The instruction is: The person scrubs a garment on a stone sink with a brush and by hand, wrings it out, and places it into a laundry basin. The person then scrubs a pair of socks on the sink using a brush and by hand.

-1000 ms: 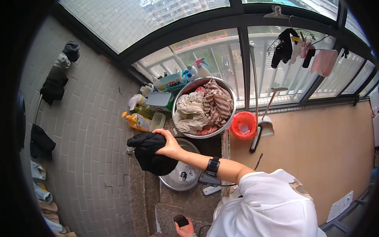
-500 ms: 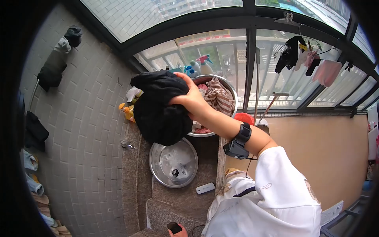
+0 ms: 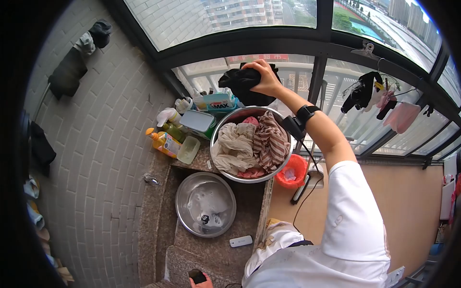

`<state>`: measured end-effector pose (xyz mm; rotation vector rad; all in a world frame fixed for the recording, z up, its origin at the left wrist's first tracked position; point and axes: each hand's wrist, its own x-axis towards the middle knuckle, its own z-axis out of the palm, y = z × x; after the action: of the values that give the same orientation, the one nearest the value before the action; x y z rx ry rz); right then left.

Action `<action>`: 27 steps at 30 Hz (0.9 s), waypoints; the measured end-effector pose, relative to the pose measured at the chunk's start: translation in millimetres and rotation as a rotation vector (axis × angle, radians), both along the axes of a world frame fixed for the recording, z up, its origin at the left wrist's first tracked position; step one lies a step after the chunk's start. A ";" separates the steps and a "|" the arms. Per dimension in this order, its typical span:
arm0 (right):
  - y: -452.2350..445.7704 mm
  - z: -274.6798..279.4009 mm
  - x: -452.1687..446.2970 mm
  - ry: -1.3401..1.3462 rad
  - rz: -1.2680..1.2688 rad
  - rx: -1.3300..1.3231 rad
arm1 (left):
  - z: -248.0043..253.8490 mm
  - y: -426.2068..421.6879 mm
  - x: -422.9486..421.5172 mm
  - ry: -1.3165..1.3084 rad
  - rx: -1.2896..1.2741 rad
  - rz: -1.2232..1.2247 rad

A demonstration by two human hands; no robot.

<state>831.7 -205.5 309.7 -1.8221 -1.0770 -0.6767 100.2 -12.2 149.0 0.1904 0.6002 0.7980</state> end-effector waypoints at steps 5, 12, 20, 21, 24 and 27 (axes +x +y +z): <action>-2.9 -137.7 6.5 0.362 -0.083 -0.508 | 2.4 -7.8 4.4 0.126 0.013 0.072; 1.3 -123.7 4.2 0.550 -0.163 -0.996 | -5.3 -27.3 -3.8 0.126 0.022 0.167; 87.6 -2.2 -201.5 0.518 0.781 -0.345 | 13.4 -26.6 32.3 0.251 0.087 0.067; 100.1 -6.8 -241.0 0.775 1.005 -0.411 | 17.0 -23.6 41.7 0.243 0.095 0.014; 137.9 -69.0 -355.8 0.870 1.239 -0.661 | 34.5 -17.5 71.0 0.241 0.157 -0.086; 165.0 -122.9 -442.8 1.402 1.371 -0.653 | 58.7 -15.6 85.1 0.185 0.183 -0.096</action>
<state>388.9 -40.5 186.8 -1.0154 -1.1363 1.6397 185.4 -27.8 207.7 0.4617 0.6871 0.7470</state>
